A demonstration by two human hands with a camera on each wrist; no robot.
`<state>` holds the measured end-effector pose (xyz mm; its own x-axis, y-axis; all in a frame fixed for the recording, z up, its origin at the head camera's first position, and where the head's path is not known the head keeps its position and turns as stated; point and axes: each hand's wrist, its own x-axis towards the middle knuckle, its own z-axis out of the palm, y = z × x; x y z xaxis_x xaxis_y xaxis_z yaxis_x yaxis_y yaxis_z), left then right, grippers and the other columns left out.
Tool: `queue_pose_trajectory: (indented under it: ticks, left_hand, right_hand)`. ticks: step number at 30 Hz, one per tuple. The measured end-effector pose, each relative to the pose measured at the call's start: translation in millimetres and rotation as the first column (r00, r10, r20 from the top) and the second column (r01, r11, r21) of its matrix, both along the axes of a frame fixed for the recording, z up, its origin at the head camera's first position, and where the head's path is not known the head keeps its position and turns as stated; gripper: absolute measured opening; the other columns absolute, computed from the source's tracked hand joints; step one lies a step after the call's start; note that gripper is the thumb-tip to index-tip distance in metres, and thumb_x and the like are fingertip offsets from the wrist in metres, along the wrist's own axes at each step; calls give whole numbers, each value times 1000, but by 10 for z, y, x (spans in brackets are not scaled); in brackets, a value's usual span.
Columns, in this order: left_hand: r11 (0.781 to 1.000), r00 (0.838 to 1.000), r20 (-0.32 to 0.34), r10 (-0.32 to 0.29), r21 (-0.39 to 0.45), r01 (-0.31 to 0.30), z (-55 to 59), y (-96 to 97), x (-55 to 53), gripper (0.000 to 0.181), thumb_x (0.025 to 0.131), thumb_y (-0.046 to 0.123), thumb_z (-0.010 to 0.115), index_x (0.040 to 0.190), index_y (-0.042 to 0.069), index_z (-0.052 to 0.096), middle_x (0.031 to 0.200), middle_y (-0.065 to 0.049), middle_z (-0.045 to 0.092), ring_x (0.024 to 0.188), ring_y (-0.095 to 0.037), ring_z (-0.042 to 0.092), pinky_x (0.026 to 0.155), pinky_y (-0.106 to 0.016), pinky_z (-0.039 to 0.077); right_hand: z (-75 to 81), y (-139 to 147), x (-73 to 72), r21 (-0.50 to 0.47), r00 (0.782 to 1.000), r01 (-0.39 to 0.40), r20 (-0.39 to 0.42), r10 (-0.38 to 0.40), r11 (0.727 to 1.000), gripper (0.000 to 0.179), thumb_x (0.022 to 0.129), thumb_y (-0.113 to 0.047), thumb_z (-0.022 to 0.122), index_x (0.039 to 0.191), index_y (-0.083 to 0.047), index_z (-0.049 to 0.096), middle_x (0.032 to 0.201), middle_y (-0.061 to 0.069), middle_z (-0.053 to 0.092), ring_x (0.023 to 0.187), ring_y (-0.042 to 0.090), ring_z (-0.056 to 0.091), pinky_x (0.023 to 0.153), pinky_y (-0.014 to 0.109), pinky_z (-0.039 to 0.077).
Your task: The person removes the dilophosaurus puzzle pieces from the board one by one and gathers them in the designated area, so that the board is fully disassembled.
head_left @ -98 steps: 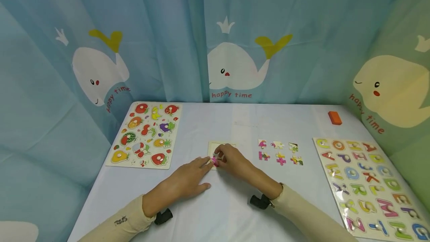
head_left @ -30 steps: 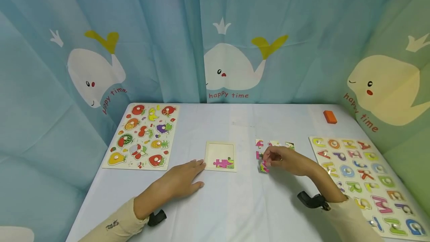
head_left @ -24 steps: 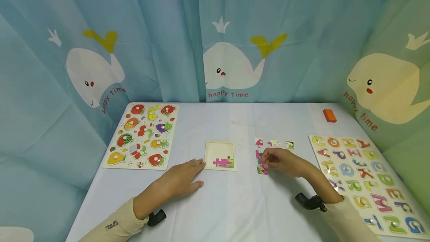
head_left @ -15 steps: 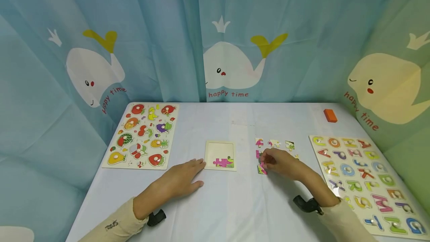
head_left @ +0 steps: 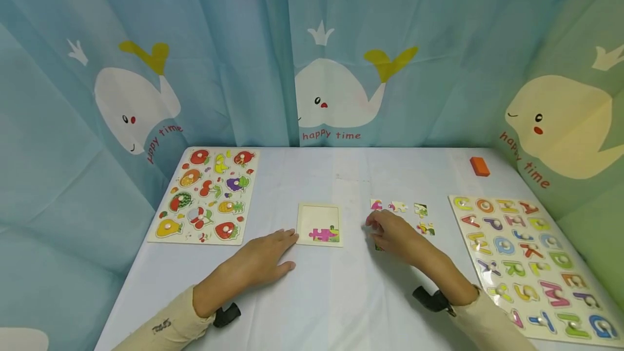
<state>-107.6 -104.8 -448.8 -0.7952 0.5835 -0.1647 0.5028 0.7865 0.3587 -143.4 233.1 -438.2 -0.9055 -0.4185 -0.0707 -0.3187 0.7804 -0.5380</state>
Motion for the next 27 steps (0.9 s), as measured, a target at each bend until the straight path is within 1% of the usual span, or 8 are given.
queue_pose_trajectory:
  ticks: [2,4,10,14,17,22,27]
  left_hand:
    - [1000,1000,1,2,-1,-2,1,-1,-2,62,102,31,69,154,3,52,161,-13,51,149,-33,47,120,-49,42]
    - [1000,1000,5,3,-1,-3,-1,-1,-5,62,102,31,69,154,3,52,161,-13,50,150,-33,47,120,-49,42]
    - [1000,1000,8,2,-4,-2,-9,0,-12,62,102,32,69,155,3,51,162,-12,50,150,-32,47,121,-48,41]
    - [1000,1000,13,5,-3,-5,-4,0,-14,63,102,32,69,155,4,51,162,-12,49,150,-32,47,121,-49,41]
    - [1000,1000,20,11,0,-11,4,-1,-13,63,102,32,70,155,4,51,162,-12,49,150,-32,47,120,-49,42]
    - [1000,1000,20,13,-7,-13,15,6,-14,63,102,33,70,155,3,51,162,-12,49,150,-33,47,121,-49,42]
    - [1000,1000,22,13,-9,-13,19,12,-13,63,102,32,70,155,3,52,162,-12,49,150,-33,47,120,-49,42]
  right_hand:
    - [4,-122,-25,-50,1000,-7,2,7,999,18,95,1,72,112,0,65,103,9,67,93,22,62,83,40,56]
    - [4,-253,-44,-86,1000,-4,25,6,996,18,96,-1,71,113,0,66,102,7,68,93,20,62,83,38,56]
    - [-61,-602,-99,-129,996,-48,65,57,990,18,97,-3,72,114,-1,67,95,2,68,89,15,62,78,30,55]
    - [-120,-756,-131,-111,994,-63,77,72,992,18,97,-6,75,113,-2,66,91,1,65,83,14,58,75,27,53]
    - [-155,-820,-146,-77,994,-56,91,63,995,19,96,-7,76,112,-3,66,92,2,63,82,14,56,75,27,54]
    - [-166,-865,-145,-33,994,-55,87,58,998,20,93,-4,79,109,-3,67,95,5,61,85,15,56,79,29,57]
    - [-163,-874,-127,-16,995,-66,73,67,998,18,94,-1,77,108,-3,66,95,5,59,84,15,55,79,30,56]
